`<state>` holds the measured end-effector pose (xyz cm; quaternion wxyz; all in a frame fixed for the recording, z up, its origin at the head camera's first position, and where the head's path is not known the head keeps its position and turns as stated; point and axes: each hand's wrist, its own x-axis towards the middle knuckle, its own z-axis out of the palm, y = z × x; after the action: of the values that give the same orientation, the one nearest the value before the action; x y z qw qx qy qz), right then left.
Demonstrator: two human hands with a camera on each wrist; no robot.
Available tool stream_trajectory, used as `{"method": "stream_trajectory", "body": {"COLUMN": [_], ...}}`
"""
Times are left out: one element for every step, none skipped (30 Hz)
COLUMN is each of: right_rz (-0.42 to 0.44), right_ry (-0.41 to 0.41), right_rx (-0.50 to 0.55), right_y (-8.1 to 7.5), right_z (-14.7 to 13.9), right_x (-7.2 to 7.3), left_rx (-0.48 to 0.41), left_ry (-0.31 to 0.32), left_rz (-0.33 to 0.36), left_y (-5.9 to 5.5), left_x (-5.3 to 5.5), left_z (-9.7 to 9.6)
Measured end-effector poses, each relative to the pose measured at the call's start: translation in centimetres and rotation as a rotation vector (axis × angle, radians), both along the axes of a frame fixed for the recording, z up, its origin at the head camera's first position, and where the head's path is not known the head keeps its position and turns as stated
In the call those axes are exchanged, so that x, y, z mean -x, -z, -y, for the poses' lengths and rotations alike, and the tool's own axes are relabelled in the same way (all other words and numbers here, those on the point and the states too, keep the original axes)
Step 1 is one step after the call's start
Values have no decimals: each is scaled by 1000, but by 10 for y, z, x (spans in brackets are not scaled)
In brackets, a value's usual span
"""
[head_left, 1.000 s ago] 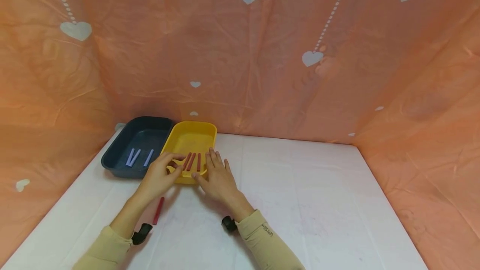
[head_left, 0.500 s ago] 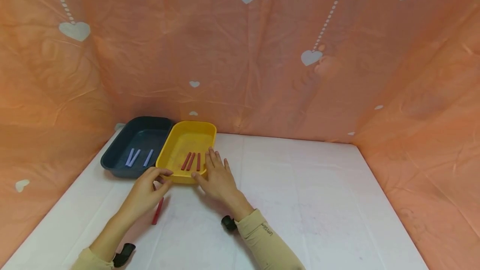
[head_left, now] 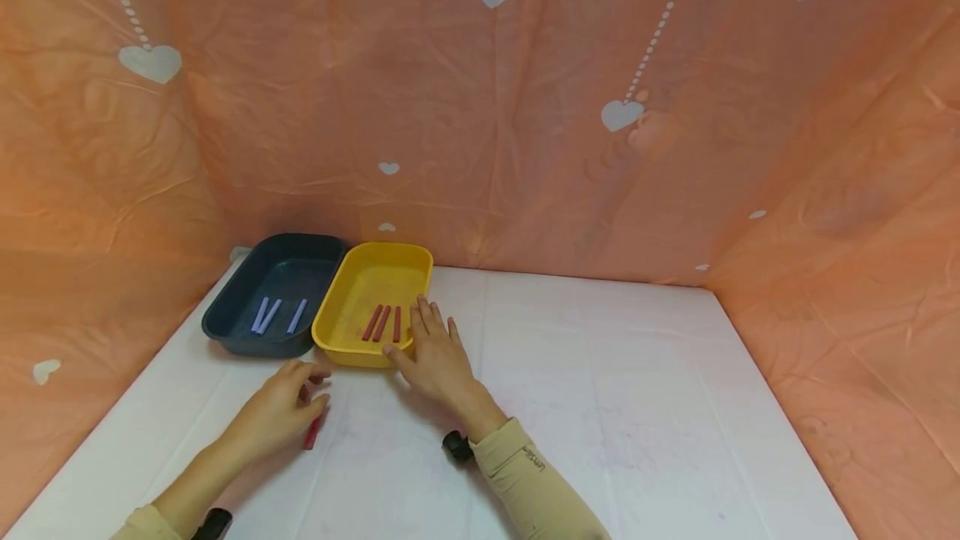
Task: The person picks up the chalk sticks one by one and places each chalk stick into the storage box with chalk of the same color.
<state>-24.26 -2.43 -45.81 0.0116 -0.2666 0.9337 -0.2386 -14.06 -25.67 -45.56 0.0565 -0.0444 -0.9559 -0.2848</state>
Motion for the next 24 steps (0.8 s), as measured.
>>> {"method": "stream_trajectory", "body": {"right_rz": [1,0,1,2,1,2,3,4,6,6,6,6,6,7,8,9,10,11,13,13,13,13,11,10], "right_ry": [-1,0,-1,-1,0,0,1,1,1,0,1,1,1,1,2,1,2,2,3,3,4,3,3,3], "right_rx": [1,0,-1,0,-1,0,0,1,3,3,2,2,2,1,0,1,3,7,10,13,12,9,6,4], "right_y": [0,0,0,0,-1,-1,-1,-1,-1,-1,-1,-1,-1,-1,-1,-1,-1,-1,-1,-1,-1,-1,-1,-1], "right_z": [0,0,0,0,0,0,0,0,-1,-1,0,0,0,0,0,-1,-1,-1,-1,-1,-1,-1,-1,-1], "right_x": [0,0,0,0,0,0,0,0,0,0,0,0,0,0,0,0,0,0,0,0,0,-1,-1,-1], "left_rx": [16,29,42,49,54,59,61,63,62,60,58,56,50,43,36,31,24,19,13,8,4,2,-1,-3], "left_ry": [3,5,7,11,17,23,29,38,43,51,57,64,70,76,79,84,86,89,91,93,95,97,97,98], "left_rz": [3,8,9,6,2,-1,-4,-9,-10,-11,-10,-8,-7,-4,1,4,7,11,16,20,26,29,31,34], "left_y": [2,3,5,6,7,7,8,9,9,9,9,9,8,8,8,8,7,7,7,6,6,6,6,6], "left_x": [0,0,0,-1,-1,-1,-1,0,0,0,1,1,1,1,1,0,0,0,0,0,0,0,0,0], "left_z": [1,2,3,4,4,5,6,6,7,8,8,8,9,9,9,9,9,9,9,9,9,9,9,10]}}
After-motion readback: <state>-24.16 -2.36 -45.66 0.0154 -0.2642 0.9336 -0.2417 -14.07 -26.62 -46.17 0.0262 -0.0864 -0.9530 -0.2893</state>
